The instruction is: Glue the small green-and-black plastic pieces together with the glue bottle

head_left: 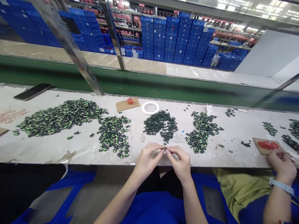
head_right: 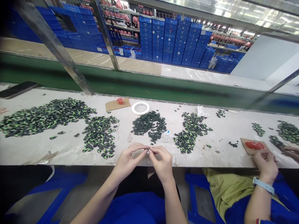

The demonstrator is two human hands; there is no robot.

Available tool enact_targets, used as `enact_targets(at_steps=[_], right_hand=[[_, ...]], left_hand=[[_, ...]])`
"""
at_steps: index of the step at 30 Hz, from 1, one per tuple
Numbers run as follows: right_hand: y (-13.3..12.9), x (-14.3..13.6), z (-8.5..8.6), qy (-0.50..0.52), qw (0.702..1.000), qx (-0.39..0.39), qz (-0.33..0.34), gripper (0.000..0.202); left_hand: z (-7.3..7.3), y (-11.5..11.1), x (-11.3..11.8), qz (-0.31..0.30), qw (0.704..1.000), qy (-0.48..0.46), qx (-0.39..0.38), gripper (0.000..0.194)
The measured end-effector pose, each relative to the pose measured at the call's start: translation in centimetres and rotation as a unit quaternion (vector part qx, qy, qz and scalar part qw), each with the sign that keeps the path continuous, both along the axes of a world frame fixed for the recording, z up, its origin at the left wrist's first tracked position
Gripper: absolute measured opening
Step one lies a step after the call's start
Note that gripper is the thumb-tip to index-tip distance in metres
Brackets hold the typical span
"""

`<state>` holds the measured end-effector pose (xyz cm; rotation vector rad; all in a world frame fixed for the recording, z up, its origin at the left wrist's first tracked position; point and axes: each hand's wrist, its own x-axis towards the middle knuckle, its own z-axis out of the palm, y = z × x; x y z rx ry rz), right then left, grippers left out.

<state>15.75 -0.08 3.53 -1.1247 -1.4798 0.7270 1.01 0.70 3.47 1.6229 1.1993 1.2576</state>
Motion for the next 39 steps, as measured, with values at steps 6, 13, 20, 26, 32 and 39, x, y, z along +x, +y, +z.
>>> enact_targets(at_steps=[6,13,20,26,32,39], right_hand=[[0.1,1.3,-0.1,0.002,0.997,-0.062,0.037,0.031],[0.3,1.6,-0.7,0.008,0.996,-0.083,0.036,0.021],[-0.2,1.2,-1.6,0.000,0.998,-0.066,0.015,0.019],[-0.4,1.3,-1.9,-0.046,0.998,-0.036,-0.007,0.021],[-0.4,1.8,-1.5,-0.027,0.996,-0.077,-0.019,0.025],[-0.6,2.0,-0.8,-0.009,0.997,-0.080,-0.014,0.025]], left_hand=[[0.8,0.5,-0.8,-0.085,0.996,0.033,0.021,0.016],[1.0,0.3,-0.7,-0.094,0.993,0.064,0.026,0.017],[0.4,-0.8,0.3,-0.032,0.996,0.086,0.014,0.015],[-0.3,-1.0,0.9,-0.019,0.996,0.091,0.011,0.016],[-0.6,-0.8,0.6,-0.053,0.997,0.062,-0.003,0.034],[-0.5,-0.5,0.7,-0.060,0.996,0.063,0.018,0.017]])
